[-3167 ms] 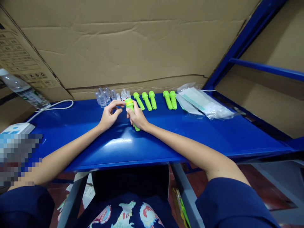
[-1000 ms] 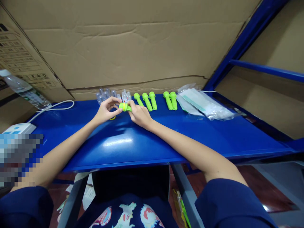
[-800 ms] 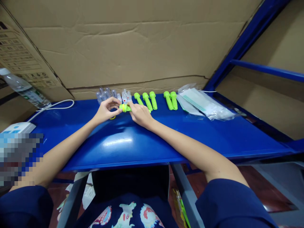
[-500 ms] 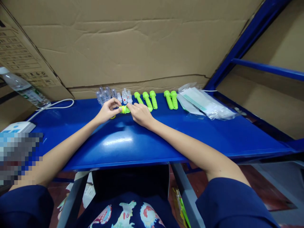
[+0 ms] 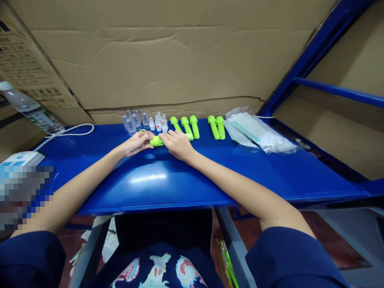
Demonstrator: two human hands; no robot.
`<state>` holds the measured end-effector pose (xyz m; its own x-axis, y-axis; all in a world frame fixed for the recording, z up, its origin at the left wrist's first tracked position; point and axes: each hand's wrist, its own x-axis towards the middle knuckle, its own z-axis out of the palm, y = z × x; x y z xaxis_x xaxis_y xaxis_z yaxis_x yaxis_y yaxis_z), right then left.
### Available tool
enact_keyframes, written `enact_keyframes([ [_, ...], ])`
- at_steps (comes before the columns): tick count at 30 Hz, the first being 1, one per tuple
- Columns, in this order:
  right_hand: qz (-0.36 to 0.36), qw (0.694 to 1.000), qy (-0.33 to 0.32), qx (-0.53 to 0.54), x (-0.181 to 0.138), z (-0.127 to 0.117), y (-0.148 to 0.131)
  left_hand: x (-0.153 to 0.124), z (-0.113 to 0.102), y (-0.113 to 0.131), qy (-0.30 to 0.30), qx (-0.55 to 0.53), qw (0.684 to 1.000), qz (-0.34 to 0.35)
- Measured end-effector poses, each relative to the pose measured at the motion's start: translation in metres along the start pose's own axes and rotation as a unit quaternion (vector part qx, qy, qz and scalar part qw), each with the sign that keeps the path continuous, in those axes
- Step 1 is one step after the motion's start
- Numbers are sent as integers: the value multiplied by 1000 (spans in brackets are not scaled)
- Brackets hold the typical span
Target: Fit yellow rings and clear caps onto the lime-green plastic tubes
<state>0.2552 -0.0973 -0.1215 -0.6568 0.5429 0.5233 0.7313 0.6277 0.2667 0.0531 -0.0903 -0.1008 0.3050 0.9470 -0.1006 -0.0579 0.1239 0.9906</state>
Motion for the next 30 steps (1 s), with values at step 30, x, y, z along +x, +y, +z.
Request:
enact_keyframes([
  [30, 59, 988, -142, 12, 4, -19, -1, -4, 13, -8, -17, 70, 997, 34],
])
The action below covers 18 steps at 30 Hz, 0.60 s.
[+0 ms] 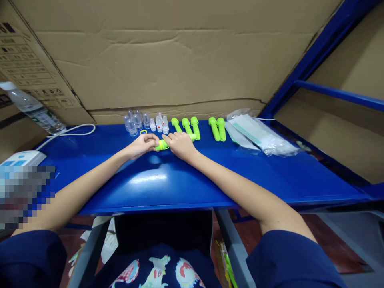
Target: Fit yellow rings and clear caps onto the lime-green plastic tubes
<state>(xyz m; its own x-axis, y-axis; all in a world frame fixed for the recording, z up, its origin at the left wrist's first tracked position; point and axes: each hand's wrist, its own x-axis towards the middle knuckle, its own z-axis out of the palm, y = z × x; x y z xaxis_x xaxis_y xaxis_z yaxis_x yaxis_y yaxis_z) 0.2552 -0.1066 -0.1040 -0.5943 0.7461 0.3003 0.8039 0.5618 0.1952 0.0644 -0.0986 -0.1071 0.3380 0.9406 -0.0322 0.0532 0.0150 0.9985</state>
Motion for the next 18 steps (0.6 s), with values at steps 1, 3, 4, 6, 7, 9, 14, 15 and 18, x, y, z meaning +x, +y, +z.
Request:
enact_keyframes([
  [1, 12, 1000, -13, -2, 0, -2, -1, 0, 1, -1, -6, 6, 1000, 6],
  [3, 32, 999, -26, -6, -1, -6, -2, 1, 0, -2, -15, 15, 1000, 23],
  [4, 40, 999, -29, -6, -1, -7, -3, 2, 0, -3, -18, 21, 999, 33],
  [6, 50, 998, -37, -5, -2, -8, -5, 3, -3, -4, -29, 40, 998, 50],
  [7, 52, 998, -44, -5, -2, -8, -6, 3, -4, -4, -36, 53, 996, 56],
  [9, 54, 997, -61, -4, -2, -8, -7, 3, -6, -5, -39, 82, 993, 70],
  [14, 69, 994, -81, -7, -3, -9, -7, 1, -7, -6, -33, 148, 980, 129],
  [15, 73, 994, -80, -5, -3, -9, -7, 1, -7, -5, -37, 157, 977, 142],
  [18, 80, 994, -79, 4, -3, -8, -7, 0, -10, -4, -40, 200, 962, 180],
])
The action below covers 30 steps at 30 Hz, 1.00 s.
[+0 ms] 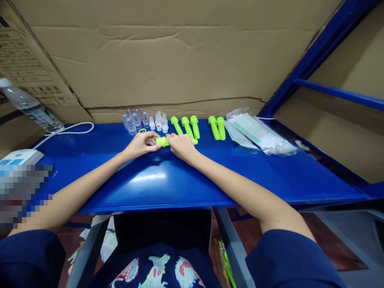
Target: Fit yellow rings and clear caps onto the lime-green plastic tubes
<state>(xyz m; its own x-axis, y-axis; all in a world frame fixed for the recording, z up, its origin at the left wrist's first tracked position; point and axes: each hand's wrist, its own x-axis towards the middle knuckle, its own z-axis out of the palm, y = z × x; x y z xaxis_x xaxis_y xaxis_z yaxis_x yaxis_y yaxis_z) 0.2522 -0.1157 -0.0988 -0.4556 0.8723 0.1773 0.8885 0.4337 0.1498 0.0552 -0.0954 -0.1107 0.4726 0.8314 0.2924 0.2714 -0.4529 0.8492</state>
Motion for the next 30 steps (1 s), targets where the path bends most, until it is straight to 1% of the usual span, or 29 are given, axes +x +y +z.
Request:
enact_keyframes([
  [4, 2, 1000, -8, 10, 1, 5, -1, 0, -4, 2, -3, 71, 997, 39],
  [9, 8, 999, -11, 41, 1, 8, -2, 1, -5, 3, -12, 133, 989, 63],
  [12, 15, 998, -18, 53, 1, 7, -3, 2, -5, 1, -15, 162, 984, 75],
  [17, 24, 996, -18, 79, 2, 7, -2, 2, -6, -3, 0, 193, 975, 110],
  [20, 24, 989, -15, 142, 3, 8, 0, 0, -6, -1, 5, 185, 975, 124],
  [22, 13, 982, -16, 187, 5, 6, 0, -1, -5, 2, 15, 169, 977, 126],
  [24, -3, 978, -19, 209, 7, 4, 2, -2, -4, 6, 29, 148, 981, 123],
  [26, -25, 974, -27, 225, 9, 1, 4, -2, -2, 8, 36, 130, 984, 113],
  [28, -40, 963, -38, 264, 10, 0, 7, -1, -1, 7, 39, 116, 988, 93],
  [30, -35, 950, -29, 309, 13, 3, 11, 2, -1, 3, 48, 95, 992, 63],
])
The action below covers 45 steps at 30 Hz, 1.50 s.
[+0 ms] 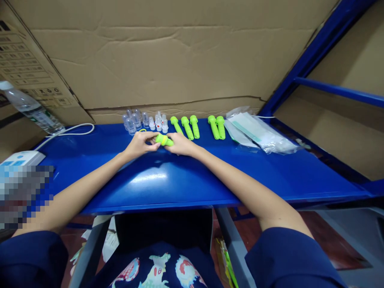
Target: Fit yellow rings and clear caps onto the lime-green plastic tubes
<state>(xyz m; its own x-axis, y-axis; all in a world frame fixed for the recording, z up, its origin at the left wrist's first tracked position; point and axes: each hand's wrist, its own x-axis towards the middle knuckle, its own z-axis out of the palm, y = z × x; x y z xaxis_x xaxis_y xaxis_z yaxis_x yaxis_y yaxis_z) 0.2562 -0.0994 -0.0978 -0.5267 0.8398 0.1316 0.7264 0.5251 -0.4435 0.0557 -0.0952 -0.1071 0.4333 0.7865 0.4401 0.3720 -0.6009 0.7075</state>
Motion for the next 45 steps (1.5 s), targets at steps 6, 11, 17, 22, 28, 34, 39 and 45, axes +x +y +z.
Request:
enact_keyframes([
  [6, -48, 985, 128, -101, 5, 6, 23, 6, -11, -20, 56, -107, 986, -115],
  [11, -132, 960, 191, -154, 6, 9, 31, 7, -22, -19, 36, -100, 985, -137],
  [17, -179, 938, 217, -204, 6, 9, 32, 6, -25, -15, -9, -61, 988, -138],
  [22, -187, 929, 215, -238, 5, 10, 32, 6, -28, -19, -34, -53, 990, -122],
  [28, -189, 930, 186, -253, 3, 8, 29, 5, -30, -22, -67, -46, 992, -96],
  [34, -175, 932, 136, -285, -1, 1, 23, 5, -29, -22, -96, -41, 991, -89],
  [39, -163, 935, 118, -292, -4, -3, 19, 5, -29, -21, -107, -53, 988, -95],
  [45, -153, 939, 108, -287, -5, -6, 16, 4, -29, -19, -99, -97, 984, -115],
])
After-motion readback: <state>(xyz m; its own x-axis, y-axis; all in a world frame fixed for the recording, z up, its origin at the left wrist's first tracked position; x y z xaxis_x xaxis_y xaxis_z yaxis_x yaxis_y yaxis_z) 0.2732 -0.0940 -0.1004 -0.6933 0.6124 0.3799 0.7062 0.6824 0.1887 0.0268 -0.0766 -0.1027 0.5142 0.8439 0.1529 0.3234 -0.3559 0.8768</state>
